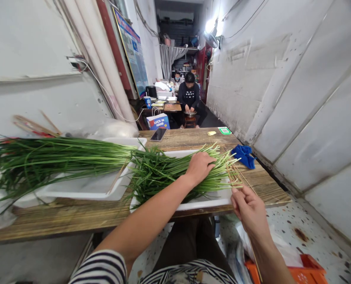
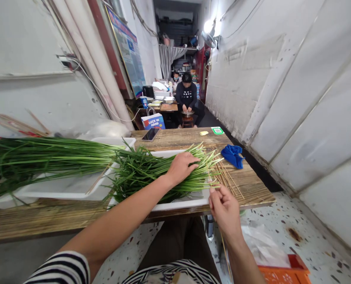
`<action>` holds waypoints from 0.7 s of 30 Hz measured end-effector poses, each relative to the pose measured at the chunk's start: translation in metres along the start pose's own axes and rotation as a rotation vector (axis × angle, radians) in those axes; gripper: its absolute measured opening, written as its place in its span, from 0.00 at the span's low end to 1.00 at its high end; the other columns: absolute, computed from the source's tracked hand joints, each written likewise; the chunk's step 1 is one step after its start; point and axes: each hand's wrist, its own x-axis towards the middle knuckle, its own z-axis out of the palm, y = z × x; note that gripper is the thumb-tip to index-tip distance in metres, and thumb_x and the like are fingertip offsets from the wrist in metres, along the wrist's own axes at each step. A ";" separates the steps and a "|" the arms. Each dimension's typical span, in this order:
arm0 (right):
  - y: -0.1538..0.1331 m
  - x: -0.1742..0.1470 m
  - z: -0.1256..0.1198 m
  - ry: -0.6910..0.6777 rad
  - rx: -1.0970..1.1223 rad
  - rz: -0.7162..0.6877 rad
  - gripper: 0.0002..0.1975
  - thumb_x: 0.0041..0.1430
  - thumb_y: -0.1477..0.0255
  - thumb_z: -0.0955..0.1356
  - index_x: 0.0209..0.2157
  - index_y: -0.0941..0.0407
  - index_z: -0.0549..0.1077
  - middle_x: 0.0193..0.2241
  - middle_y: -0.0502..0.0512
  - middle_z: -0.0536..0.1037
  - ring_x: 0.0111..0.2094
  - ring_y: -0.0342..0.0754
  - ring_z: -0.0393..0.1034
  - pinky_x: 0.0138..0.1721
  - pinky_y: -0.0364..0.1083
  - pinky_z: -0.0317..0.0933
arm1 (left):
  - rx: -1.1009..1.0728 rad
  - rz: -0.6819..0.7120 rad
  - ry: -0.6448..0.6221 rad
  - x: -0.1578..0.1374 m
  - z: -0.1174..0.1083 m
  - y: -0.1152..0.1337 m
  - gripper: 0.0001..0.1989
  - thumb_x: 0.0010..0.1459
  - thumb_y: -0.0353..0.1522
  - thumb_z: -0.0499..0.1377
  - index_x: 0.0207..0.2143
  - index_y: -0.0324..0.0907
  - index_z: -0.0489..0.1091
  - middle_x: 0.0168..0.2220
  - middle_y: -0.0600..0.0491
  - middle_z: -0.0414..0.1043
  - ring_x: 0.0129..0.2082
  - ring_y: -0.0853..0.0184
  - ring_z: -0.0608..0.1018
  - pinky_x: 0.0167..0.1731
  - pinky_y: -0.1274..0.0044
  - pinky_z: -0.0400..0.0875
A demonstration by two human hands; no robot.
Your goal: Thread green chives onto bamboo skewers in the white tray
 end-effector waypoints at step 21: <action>-0.002 0.003 0.000 0.004 -0.028 0.009 0.15 0.56 0.59 0.68 0.27 0.56 0.64 0.13 0.41 0.59 0.10 0.34 0.46 0.11 0.36 0.38 | -0.369 -0.155 0.083 0.005 -0.005 0.006 0.07 0.53 0.28 0.56 0.31 0.38 0.75 0.32 0.51 0.76 0.33 0.69 0.75 0.37 0.78 0.68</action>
